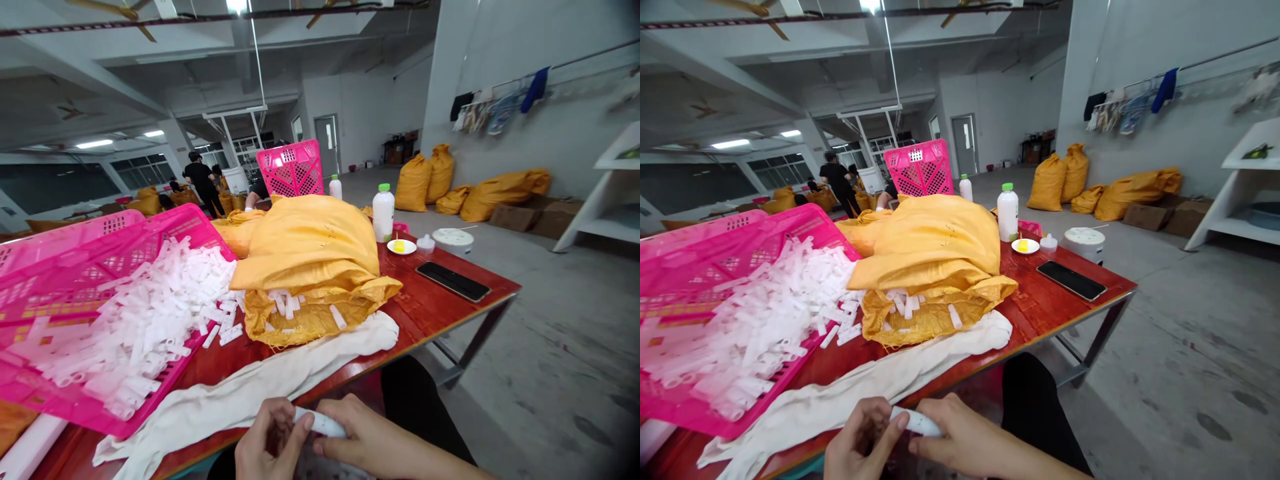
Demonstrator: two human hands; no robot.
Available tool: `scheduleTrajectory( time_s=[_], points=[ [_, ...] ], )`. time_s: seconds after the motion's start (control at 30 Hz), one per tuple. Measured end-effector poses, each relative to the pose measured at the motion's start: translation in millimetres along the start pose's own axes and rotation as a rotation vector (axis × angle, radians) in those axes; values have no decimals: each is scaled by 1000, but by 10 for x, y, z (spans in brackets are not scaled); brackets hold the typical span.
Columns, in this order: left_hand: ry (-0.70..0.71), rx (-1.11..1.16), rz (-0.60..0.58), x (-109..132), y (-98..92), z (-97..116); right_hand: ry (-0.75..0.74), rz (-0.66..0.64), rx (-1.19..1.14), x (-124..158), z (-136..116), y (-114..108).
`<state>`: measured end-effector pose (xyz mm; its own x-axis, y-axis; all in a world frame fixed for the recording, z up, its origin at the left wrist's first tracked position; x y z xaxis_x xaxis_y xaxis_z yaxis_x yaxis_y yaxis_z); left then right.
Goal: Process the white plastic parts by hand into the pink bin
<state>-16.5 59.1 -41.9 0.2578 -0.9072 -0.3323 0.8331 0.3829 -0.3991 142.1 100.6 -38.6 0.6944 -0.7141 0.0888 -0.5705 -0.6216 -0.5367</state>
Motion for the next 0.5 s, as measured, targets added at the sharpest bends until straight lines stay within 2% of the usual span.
scheduleTrajectory(
  time_s=[0.1,0.17,0.27,0.33,0.43,0.5],
  points=[
    [70,28,-135,-23,37,208,-102,37,54,-2,-72,-65],
    [54,70,-194,-12,52,288,-193,130,244,-7,-114,-82],
    [-107,215,-186,34,78,209,-305,300,673,-10,-131,-10],
    [-215,354,-191,95,155,133,-388,408,846,21,-153,45],
    [-267,438,-228,188,287,124,-462,526,912,90,-194,52],
    [-189,368,-250,227,333,187,-464,536,901,110,-192,33]
  ],
)
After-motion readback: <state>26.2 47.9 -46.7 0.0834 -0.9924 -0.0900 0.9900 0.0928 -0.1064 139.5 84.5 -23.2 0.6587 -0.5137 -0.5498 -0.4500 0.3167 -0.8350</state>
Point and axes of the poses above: each hand's wrist, its own x-axis away from the middle knuckle, its own y-axis out of the palm, z = x × y, the point moved 8 cm from there along -x, towards the middle knuckle, and after that the axes turned 8 degrees about y, right-handed, at the moved point
